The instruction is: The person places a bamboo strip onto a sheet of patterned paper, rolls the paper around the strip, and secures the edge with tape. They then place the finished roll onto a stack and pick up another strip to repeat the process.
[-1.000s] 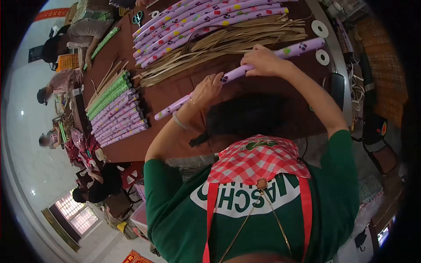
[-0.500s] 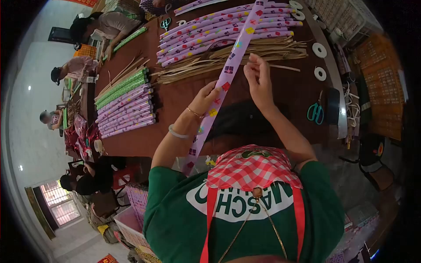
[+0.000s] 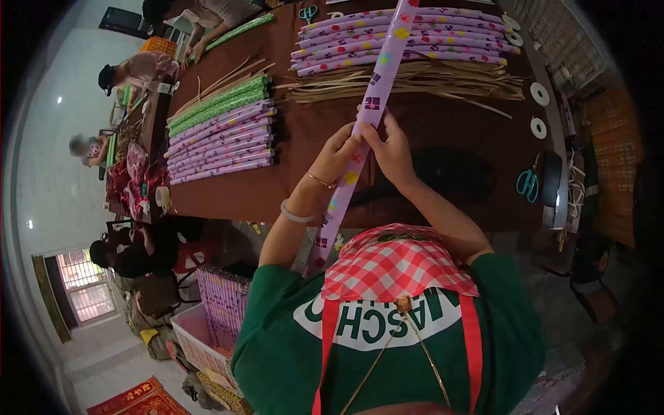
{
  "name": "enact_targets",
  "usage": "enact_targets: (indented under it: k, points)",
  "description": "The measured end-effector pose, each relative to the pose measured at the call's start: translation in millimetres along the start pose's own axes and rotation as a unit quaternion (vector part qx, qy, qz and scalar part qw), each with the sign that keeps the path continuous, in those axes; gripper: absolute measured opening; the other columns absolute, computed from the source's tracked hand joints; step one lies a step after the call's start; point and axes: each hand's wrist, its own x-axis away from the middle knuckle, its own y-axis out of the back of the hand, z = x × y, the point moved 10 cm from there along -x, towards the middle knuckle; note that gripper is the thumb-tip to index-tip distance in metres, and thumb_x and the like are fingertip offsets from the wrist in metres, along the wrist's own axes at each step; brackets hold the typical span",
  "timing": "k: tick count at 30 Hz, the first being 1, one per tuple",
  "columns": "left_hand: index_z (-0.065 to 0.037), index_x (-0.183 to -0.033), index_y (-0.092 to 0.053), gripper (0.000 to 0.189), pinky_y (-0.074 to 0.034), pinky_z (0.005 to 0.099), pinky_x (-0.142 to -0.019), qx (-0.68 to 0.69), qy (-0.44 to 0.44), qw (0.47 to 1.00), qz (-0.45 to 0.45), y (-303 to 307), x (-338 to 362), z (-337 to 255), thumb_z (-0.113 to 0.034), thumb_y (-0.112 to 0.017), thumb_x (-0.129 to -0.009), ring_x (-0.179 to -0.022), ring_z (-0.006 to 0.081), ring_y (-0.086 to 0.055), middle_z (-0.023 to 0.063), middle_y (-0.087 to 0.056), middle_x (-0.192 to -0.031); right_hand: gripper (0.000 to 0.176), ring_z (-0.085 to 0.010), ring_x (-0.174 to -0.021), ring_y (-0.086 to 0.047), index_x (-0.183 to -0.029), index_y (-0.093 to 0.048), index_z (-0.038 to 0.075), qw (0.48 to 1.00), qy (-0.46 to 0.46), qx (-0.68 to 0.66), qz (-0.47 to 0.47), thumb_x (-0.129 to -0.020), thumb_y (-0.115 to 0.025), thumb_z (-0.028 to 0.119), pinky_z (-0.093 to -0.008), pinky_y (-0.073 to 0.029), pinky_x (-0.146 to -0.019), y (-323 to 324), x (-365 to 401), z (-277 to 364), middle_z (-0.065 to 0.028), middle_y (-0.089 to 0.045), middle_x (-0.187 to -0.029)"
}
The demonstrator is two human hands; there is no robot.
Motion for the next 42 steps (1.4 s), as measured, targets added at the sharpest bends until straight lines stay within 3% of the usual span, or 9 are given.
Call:
enact_targets:
  k: [10,12,13,19,21,24,31,36,42]
  points:
    - [-0.001,-0.114,-0.048,0.026,-0.038,0.0178,-0.059,0.030,0.001,0.999,-0.030,32,15,3,-0.016,-0.045,-0.092,-0.066,0.0036,-0.044,-0.0037,-0.049,-0.078,0.036,-0.0143,-0.102,-0.052,-0.120,-0.046,-0.003,0.997,-0.025,-0.016,0.072,-0.088,-0.049,0.015,-0.0266,-0.039,-0.090,-44,-4,-19,-0.0106,-0.055,-0.112]
    - [-0.001,-0.113,-0.048,0.026,-0.039,0.0175,-0.059,0.036,0.001,0.999,-0.033,33,15,8,-0.016,-0.045,-0.092,-0.067,0.0035,-0.044,-0.0037,-0.050,-0.079,0.021,-0.0096,-0.065,-0.049,-0.095,-0.051,0.001,0.997,0.008,-0.061,0.037,-0.086,-0.053,0.019,-0.0264,-0.040,-0.058,-37,-4,-15,-0.0052,-0.056,-0.074]
    - [-0.001,-0.113,-0.048,0.026,-0.039,0.0173,-0.060,0.037,-0.003,0.999,-0.037,34,14,9,-0.016,-0.045,-0.092,-0.067,0.0035,-0.045,-0.0037,-0.050,-0.080,0.021,-0.0096,-0.065,-0.049,-0.095,-0.051,0.001,0.997,0.004,-0.059,0.039,-0.086,-0.053,0.019,-0.0264,-0.040,-0.058,-36,-2,-16,-0.0052,-0.056,-0.074]
    - [-0.002,-0.110,-0.048,0.025,-0.040,0.0186,-0.060,0.077,0.046,0.995,-0.041,33,16,7,-0.019,-0.045,-0.092,-0.068,0.0048,-0.047,-0.0020,-0.050,-0.080,0.028,-0.0147,-0.108,-0.048,-0.112,-0.047,-0.006,0.984,-0.024,-0.168,0.063,-0.086,-0.049,0.007,-0.0244,-0.038,-0.090,-30,-1,-13,-0.0117,-0.049,-0.121]
    - [-0.002,-0.109,-0.048,0.025,-0.041,0.0188,-0.059,0.074,0.051,0.995,-0.039,32,18,2,-0.020,-0.045,-0.092,-0.068,0.0051,-0.048,-0.0016,-0.050,-0.080,0.045,-0.0161,-0.125,-0.032,-0.126,-0.035,-0.010,0.982,-0.032,-0.147,0.116,-0.085,-0.047,0.004,-0.0265,-0.024,-0.103,-32,4,-12,-0.0148,-0.031,-0.138]
    - [-0.003,-0.108,-0.049,0.025,-0.041,0.0195,-0.059,0.061,0.057,0.996,-0.028,31,19,2,-0.022,-0.046,-0.092,-0.067,0.0056,-0.049,-0.0012,-0.051,-0.079,0.056,-0.0162,-0.125,-0.032,-0.134,-0.022,-0.008,0.962,-0.114,-0.229,0.095,-0.085,-0.046,0.003,-0.0280,-0.022,-0.104,-29,6,-35,-0.0155,-0.028,-0.139]
    - [-0.002,-0.107,-0.050,0.025,-0.039,0.0184,-0.057,0.025,0.039,0.998,-0.051,31,15,8,-0.020,-0.049,-0.091,-0.064,0.0043,-0.047,-0.0023,-0.051,-0.077,0.051,-0.0145,-0.123,-0.034,-0.130,-0.031,-0.009,0.975,-0.089,-0.203,0.016,-0.087,-0.050,0.011,-0.0274,-0.027,-0.101,-31,4,-13,-0.0152,-0.032,-0.137]
    - [-0.001,-0.105,-0.047,0.025,-0.039,0.0196,-0.057,-0.017,0.008,0.998,-0.052,24,15,6,-0.020,-0.052,-0.089,-0.066,0.0044,-0.043,-0.0023,-0.048,-0.077,0.046,-0.0149,-0.102,-0.054,-0.123,-0.040,-0.006,0.976,-0.091,-0.198,-0.003,-0.087,-0.056,0.019,-0.0253,-0.042,-0.085,-43,-14,-13,-0.0116,-0.054,-0.114]
    - [-0.001,-0.105,-0.047,0.023,-0.039,0.0200,-0.058,0.052,0.046,0.997,-0.045,20,26,-13,-0.018,-0.050,-0.090,-0.065,0.0051,-0.044,-0.0016,-0.048,-0.077,0.039,-0.0164,-0.098,-0.057,-0.125,-0.039,-0.002,0.973,-0.001,-0.230,-0.018,-0.094,-0.040,0.022,-0.0262,-0.044,-0.083,-44,-8,13,-0.0117,-0.056,-0.112]
